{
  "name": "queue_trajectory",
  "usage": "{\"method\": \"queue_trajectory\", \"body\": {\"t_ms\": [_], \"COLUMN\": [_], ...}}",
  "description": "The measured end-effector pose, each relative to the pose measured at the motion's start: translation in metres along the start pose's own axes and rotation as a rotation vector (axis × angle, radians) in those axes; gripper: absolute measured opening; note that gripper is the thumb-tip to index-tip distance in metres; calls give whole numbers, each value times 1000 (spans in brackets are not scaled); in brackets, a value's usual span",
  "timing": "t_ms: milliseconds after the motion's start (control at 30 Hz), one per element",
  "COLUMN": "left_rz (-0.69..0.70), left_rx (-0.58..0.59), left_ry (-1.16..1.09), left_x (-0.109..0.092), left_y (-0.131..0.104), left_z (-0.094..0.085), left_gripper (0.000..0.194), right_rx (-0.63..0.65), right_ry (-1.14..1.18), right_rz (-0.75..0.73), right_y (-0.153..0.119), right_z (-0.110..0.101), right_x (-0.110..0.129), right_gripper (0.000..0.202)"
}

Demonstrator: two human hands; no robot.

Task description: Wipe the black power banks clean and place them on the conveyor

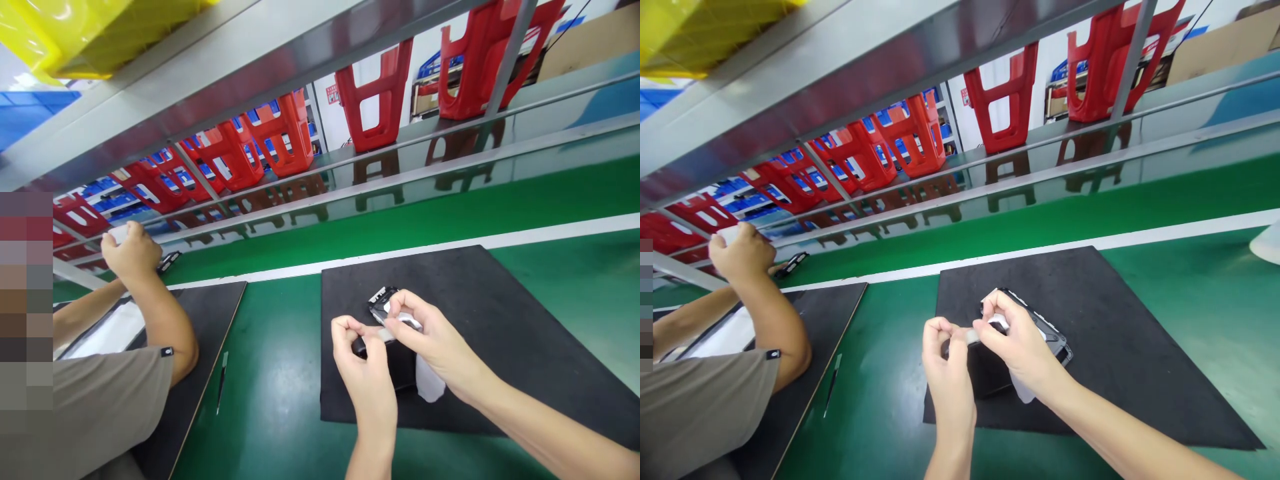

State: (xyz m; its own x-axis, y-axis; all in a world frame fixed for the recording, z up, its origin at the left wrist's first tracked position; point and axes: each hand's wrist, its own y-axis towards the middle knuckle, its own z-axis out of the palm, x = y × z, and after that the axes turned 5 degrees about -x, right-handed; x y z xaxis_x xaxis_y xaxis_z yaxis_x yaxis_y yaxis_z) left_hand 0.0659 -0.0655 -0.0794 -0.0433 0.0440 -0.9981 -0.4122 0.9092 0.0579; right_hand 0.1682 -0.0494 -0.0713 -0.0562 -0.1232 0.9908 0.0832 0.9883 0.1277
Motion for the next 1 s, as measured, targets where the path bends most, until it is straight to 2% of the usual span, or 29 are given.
{"method": "queue_trajectory", "body": {"t_ms": [233, 467, 633, 733, 1000], "left_rz": [56, 80, -9, -60, 118], "left_rx": [-31, -9, 50, 31, 61], "left_ry": [0, -21, -172, -214, -127], "left_x": [3, 2, -1, -2, -2], "left_y": [-4, -5, -9, -12, -8], "left_z": [-1, -4, -6, -7, -10], "left_gripper": [12, 13, 9, 8, 8], "right_rx": [-29, 62, 109, 136, 162], "right_ry": [-13, -57, -91, -89, -81], "right_rz": [-44, -10, -39, -54, -51], "right_y": [-3, -8, -9, -7, -3], "right_z": [3, 3, 3, 3, -2], "right_x": [-4, -4, -5, -7, -9], "right_gripper": [21, 22, 22, 23, 23]}}
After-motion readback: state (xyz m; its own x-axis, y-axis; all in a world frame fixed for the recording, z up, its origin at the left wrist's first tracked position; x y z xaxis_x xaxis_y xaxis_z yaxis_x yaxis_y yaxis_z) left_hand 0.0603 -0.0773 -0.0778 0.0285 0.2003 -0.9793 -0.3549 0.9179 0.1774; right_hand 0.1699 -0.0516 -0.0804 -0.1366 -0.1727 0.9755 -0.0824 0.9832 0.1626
